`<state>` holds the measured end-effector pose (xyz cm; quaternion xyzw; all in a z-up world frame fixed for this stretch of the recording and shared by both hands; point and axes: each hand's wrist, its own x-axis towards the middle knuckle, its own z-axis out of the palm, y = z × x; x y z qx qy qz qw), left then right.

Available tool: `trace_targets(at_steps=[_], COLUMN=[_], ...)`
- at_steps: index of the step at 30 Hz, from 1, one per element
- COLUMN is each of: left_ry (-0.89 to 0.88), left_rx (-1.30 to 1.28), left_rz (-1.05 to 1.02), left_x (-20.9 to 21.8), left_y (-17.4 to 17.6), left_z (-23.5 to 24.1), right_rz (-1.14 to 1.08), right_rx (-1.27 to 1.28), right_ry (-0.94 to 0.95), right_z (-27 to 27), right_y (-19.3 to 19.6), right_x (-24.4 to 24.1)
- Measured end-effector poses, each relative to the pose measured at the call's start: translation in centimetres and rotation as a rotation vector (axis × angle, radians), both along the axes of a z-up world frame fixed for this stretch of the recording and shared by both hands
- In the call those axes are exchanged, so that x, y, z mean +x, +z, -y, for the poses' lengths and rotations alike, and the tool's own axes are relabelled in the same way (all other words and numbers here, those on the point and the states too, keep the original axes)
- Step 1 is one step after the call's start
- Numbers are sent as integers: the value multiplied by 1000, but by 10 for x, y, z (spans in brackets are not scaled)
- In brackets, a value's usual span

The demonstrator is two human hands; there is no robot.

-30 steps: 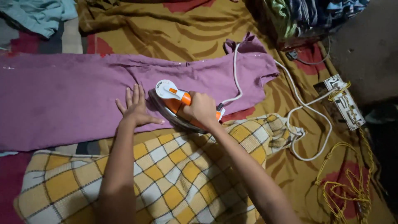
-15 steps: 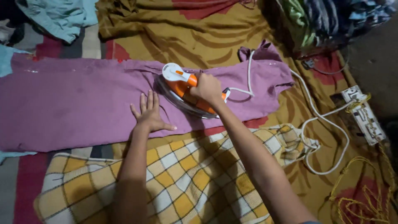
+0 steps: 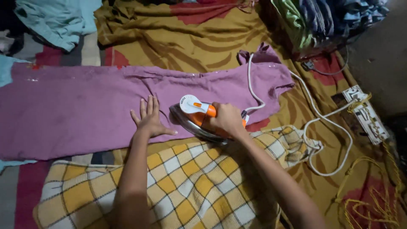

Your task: Ironing and folding a purple garment on a bed.

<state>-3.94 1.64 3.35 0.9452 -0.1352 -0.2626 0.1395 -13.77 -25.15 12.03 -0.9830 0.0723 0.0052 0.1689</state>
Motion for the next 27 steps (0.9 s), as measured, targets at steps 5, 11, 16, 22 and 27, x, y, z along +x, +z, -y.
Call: trace_targets(at_steps=[5,11,16,22,27], left_ry=[3,31,38,32,36], left_rx=[-33,-28,-53,-44,-39], left_rz=[-2,-16,-11,-29,-20], left_x=[-1,-1,0,0,-1], left_y=[2,1,3,4,3], left_z=[-1,2,1,1,2], right_rz=[69,107,120,31,-57], right_rx=[-78,-152,-128,-41,-75], right_ry=[47,129,219,308,318], right_z=[24,43,69,82,71], right_y=[-11,-6,-29,-28,16], right_x=[49,110,111,59,6])
